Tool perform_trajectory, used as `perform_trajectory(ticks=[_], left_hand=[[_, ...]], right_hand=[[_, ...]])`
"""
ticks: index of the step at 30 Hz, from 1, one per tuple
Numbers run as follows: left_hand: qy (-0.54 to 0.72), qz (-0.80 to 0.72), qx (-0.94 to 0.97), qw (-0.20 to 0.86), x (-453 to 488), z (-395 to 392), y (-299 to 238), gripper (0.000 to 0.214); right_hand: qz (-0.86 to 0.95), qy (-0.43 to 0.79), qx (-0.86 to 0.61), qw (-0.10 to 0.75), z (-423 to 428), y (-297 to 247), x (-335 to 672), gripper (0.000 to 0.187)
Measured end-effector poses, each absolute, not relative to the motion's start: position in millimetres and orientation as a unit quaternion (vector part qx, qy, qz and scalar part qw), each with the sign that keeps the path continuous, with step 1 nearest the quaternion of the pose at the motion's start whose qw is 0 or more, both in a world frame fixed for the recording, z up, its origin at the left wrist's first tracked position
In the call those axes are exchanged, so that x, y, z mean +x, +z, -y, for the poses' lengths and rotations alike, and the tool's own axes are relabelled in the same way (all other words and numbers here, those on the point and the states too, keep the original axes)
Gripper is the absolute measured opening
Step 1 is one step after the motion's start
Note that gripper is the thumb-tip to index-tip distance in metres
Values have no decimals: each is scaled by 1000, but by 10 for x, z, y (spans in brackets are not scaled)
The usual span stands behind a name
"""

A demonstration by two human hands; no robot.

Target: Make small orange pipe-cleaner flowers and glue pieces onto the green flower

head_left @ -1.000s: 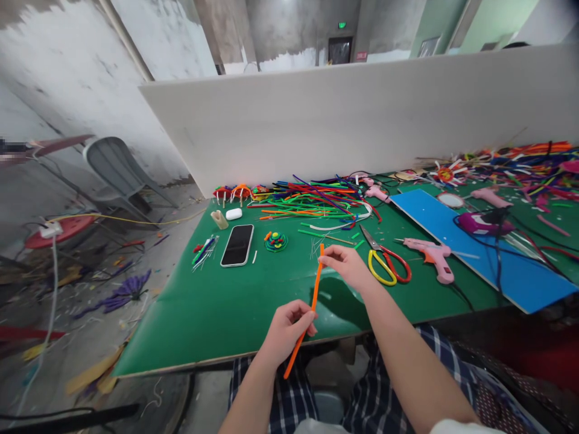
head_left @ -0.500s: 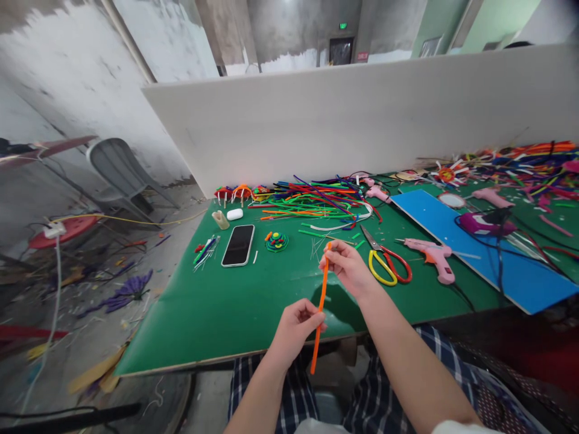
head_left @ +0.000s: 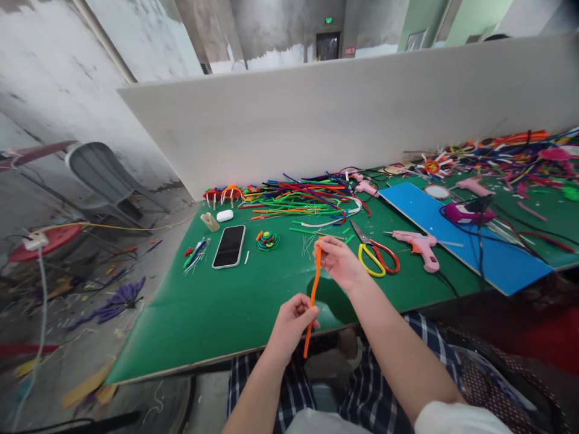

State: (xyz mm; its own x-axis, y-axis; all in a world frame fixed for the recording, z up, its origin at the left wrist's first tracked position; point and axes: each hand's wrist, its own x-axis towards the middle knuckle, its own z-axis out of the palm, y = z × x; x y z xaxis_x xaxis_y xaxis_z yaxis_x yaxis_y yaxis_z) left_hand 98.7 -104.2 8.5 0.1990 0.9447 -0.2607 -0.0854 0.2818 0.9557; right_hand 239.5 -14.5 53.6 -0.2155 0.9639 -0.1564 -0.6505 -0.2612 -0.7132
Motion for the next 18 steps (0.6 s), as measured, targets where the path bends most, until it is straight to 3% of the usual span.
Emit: perform_trajectory(ticks=[8,18], left_hand=[[423,-517,469,577,1021,1060,147,22],[476,-503,402,599,1263,1064,55,25]], right_hand=[[224,715,-300,591,116,490,2361,15],[137,766,-229,585,185,573,2309,10]])
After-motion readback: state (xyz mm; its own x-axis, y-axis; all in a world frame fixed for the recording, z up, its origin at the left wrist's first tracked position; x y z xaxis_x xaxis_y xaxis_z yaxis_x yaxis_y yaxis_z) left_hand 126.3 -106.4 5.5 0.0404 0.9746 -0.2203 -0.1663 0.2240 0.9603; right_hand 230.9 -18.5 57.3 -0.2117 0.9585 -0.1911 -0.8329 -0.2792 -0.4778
